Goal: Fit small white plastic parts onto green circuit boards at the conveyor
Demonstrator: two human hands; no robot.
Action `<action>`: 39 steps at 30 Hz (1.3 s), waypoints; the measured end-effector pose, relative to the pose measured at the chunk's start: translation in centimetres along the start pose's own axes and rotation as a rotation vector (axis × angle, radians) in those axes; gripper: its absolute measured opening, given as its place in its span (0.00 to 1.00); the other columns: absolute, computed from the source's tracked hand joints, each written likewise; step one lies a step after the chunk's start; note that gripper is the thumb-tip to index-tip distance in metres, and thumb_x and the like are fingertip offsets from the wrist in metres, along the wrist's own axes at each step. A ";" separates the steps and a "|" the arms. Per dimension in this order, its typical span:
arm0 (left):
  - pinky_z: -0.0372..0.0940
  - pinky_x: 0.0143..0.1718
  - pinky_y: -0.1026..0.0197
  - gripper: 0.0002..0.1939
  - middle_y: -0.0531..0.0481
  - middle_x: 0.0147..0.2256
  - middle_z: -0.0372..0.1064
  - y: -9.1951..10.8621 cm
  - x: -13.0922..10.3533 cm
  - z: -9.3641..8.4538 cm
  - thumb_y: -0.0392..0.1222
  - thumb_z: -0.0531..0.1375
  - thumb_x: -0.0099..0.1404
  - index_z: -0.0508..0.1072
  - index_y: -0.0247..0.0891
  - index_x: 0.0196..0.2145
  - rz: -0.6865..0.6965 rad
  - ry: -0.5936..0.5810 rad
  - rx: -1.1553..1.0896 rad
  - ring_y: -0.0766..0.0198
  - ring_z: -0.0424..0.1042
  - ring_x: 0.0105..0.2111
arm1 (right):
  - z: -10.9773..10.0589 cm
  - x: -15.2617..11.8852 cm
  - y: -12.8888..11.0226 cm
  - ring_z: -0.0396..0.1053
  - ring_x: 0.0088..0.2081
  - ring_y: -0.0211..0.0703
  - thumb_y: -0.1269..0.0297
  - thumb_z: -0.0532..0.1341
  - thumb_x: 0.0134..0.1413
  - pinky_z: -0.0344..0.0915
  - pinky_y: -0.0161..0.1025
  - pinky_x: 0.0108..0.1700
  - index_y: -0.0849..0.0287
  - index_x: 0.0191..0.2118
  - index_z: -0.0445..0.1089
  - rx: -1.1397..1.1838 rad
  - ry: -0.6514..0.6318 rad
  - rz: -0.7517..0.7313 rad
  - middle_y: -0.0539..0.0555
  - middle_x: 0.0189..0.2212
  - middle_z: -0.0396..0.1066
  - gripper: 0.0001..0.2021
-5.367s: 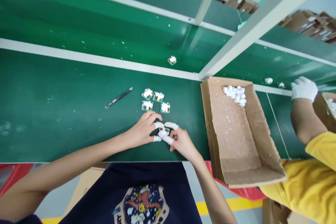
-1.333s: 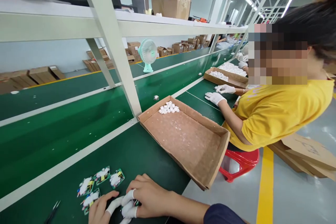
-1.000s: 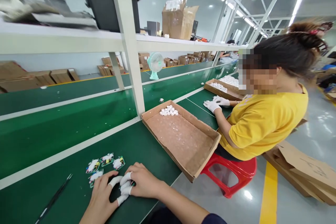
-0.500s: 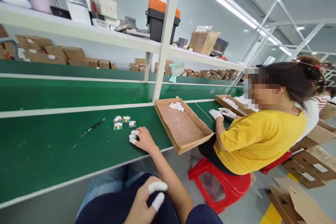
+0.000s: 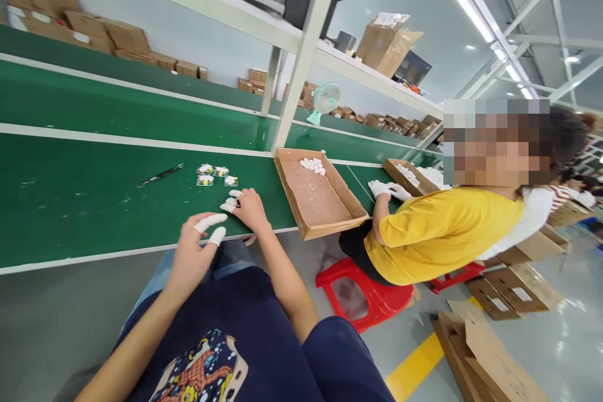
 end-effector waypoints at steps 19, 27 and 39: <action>0.63 0.49 0.44 0.16 0.37 0.51 0.63 -10.0 13.5 0.0 0.45 0.52 0.66 0.72 0.36 0.47 0.615 -0.567 0.658 0.45 0.61 0.50 | -4.4 1.8 0.4 0.65 0.40 0.51 0.72 0.58 0.57 0.64 0.41 0.38 0.66 0.39 0.67 -0.207 -0.460 -0.261 0.59 0.35 0.68 0.05; 0.63 0.50 0.42 0.12 0.37 0.51 0.63 -10.0 15.5 0.1 0.41 0.58 0.63 0.72 0.36 0.44 0.561 -0.539 0.624 0.45 0.61 0.51 | -3.2 4.2 2.2 0.63 0.40 0.48 0.60 0.65 0.52 0.66 0.41 0.39 0.64 0.36 0.69 -0.067 -0.503 -0.205 0.59 0.40 0.65 0.12; 0.63 0.46 0.55 0.21 0.43 0.45 0.69 -7.5 15.0 0.0 0.52 0.55 0.66 0.69 0.37 0.50 -0.446 -0.616 -0.418 0.57 0.68 0.44 | -5.3 4.5 2.1 0.65 0.47 0.45 0.68 0.61 0.56 0.67 0.46 0.48 0.54 0.57 0.59 0.453 -0.167 -0.151 0.57 0.46 0.65 0.23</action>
Point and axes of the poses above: each hand's wrist, its own x-axis towards the middle knuckle, its own z-axis out of the palm, y = z × x, the point moved 2 cm from there along x, towards the middle knuckle
